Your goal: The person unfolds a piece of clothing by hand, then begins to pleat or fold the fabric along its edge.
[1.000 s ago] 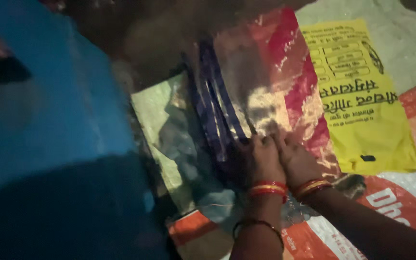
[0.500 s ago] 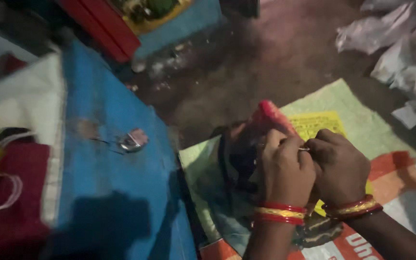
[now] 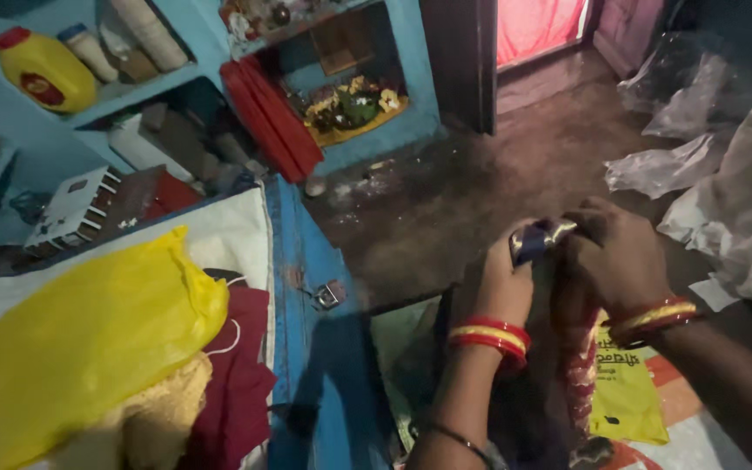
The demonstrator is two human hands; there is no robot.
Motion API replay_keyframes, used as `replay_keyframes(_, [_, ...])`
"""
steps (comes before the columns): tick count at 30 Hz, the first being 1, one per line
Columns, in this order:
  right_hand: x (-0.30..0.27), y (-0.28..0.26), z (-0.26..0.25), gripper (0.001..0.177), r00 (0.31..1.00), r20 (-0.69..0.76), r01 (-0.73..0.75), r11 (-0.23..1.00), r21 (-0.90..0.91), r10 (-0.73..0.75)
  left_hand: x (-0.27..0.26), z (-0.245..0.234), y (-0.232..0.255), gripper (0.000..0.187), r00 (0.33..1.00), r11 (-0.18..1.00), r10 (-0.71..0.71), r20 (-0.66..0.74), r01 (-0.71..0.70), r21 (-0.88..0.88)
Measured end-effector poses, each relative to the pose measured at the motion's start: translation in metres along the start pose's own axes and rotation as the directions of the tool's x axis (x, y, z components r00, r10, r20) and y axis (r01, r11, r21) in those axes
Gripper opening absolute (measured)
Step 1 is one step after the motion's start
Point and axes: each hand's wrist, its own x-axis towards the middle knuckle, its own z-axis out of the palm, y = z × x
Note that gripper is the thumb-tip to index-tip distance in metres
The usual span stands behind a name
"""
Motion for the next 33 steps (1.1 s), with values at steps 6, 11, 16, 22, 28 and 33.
replay_keyframes(6, [0.022, -0.038, -0.049, 0.077, 0.981, 0.192, -0.034, 0.981, 0.191, -0.003, 0.034, 0.007, 0.021, 0.037, 1.000, 0.999, -0.002, 0.004, 0.002, 0.049])
replay_keyframes(11, [0.034, -0.066, -0.075, 0.103, 0.951, 0.275, 0.064, 0.962, 0.267, -0.140, 0.061, 0.000, 0.043, 0.036, 0.995, 0.997, 0.023, -0.096, -0.015, 0.079])
replay_keyframes(16, [0.044, -0.092, -0.103, 0.121, 0.935, 0.262, 0.103, 0.889, 0.447, -0.241, 0.099, -0.009, 0.093, 0.014, 0.996, 0.993, 0.043, -0.074, -0.051, -0.107])
replay_keyframes(22, [0.043, -0.147, -0.143, 0.108, 0.903, -0.162, 0.406, 0.914, 0.023, -0.397, 0.133, -0.023, 0.179, 0.016, 0.986, 0.935, -0.027, -0.163, -0.032, -0.352])
replay_keyframes(28, [0.005, -0.168, -0.146, 0.109, 0.973, 0.223, -0.022, 0.935, 0.354, -0.062, 0.157, -0.049, 0.226, 0.035, 0.889, 0.971, -0.207, -0.409, 0.238, 0.027])
replay_keyframes(33, [-0.001, -0.152, -0.130, 0.119, 0.866, 0.446, -0.259, 0.966, 0.019, 0.224, 0.175, -0.061, 0.243, 0.045, 0.655, 0.881, -0.467, -0.594, 0.406, -0.244])
